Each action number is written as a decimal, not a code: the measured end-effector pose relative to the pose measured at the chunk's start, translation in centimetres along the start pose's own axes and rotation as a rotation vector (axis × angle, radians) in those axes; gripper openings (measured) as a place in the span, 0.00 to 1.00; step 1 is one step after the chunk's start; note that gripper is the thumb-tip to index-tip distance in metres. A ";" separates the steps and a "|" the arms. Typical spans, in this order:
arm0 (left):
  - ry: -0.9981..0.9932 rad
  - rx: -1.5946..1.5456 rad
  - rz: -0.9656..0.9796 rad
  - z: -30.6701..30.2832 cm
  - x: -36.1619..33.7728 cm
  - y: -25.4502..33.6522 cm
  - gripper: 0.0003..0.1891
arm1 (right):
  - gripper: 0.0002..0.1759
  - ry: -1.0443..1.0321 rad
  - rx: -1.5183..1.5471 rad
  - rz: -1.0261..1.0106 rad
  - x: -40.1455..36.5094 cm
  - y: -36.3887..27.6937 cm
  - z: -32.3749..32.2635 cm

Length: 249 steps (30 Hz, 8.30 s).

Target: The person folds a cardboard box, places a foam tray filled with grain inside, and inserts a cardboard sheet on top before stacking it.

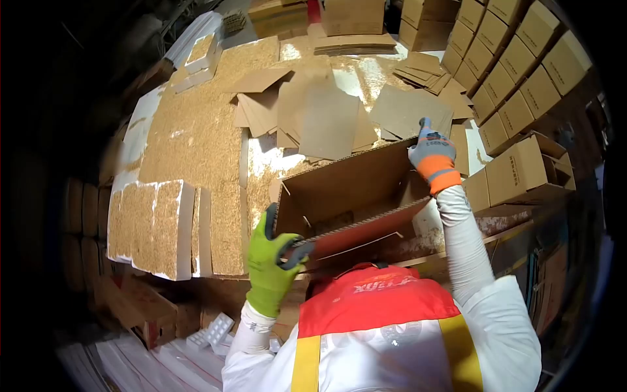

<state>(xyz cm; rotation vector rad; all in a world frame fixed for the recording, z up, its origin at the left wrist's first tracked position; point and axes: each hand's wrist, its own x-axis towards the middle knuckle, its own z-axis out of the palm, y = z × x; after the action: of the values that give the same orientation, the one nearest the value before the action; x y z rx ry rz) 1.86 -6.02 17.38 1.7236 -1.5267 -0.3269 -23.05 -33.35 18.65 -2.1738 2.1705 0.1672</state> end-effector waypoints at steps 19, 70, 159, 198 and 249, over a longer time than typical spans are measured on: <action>-0.361 0.027 0.378 0.0 2.4 -0.2 0.21 | 0.22 -0.132 0.362 -1.153 -9.0 6.9 1.5; -0.172 -0.726 -1.049 -8.5 -0.5 -12.7 0.54 | 0.50 -0.475 1.408 -0.436 -10.5 -2.4 18.1; 0.181 -0.294 -0.609 5.4 -4.7 -2.4 0.34 | 0.48 -0.968 0.566 -0.273 -2.5 6.8 8.4; -0.240 0.316 -0.707 4.7 -2.8 -4.8 0.23 | 0.43 -0.720 1.204 -0.134 -6.9 4.7 7.4; 0.002 -0.042 -0.490 4.3 -4.0 -12.4 0.25 | 0.39 -0.643 1.327 -0.705 -9.1 -18.7 -3.2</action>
<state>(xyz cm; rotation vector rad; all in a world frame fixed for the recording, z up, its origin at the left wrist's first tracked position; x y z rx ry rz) 6.92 -4.46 4.75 2.0484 -1.0691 -0.5987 -4.24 -24.66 22.42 -1.5169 0.6406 -0.4253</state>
